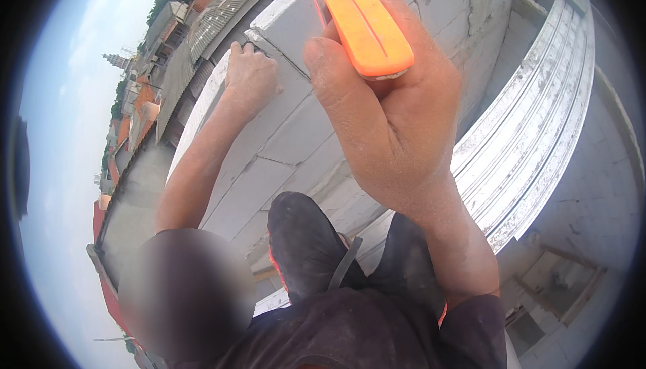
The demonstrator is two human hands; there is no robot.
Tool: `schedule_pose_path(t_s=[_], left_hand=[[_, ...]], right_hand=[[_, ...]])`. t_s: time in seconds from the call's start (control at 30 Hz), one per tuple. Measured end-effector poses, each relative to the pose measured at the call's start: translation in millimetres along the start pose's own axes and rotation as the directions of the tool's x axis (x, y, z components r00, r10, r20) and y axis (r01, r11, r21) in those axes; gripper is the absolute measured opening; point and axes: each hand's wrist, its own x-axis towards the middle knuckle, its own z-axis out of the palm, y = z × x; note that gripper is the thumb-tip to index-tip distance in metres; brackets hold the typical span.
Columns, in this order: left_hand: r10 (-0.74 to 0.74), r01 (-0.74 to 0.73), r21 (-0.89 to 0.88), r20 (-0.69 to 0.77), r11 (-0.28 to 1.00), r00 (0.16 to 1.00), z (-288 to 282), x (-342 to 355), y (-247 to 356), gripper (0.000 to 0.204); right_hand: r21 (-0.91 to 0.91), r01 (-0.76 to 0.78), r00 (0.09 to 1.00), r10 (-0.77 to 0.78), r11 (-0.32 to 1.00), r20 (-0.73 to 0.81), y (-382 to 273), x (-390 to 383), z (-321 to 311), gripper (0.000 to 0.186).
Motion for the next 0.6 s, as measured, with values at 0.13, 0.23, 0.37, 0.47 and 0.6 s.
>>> schedule_pose_path(t_s=[0.13,0.23,0.37,0.47,0.6], left_hand=[[-0.003,-0.039,-0.128,-0.311,0.991,0.951,10,-41,29,0.051],[-0.07,-0.045,-0.326,-0.331,0.944,0.941,-5,-55,34,0.059],[-0.127,0.091,-0.097,-0.485,0.991,0.865,16,-53,22,0.058],[0.072,-0.166,-0.247,-0.347,0.955,0.935,6,-66,29,0.055],[0.397,-0.416,-0.78,-0.235,0.468,0.887,-14,-112,30,0.049]], right_hand=[[-0.045,-0.001,0.999,0.003,0.999,0.039,3,-6,-15,0.026],[-0.109,0.044,0.997,-0.037,0.993,0.066,8,-9,-20,0.03],[-0.091,0.108,0.988,-0.097,0.99,0.119,15,-11,-17,0.033],[-0.1,0.138,0.981,-0.122,0.985,0.152,18,-10,-19,0.032],[-0.218,0.308,0.944,-0.268,0.926,0.194,20,0,-25,0.031]])
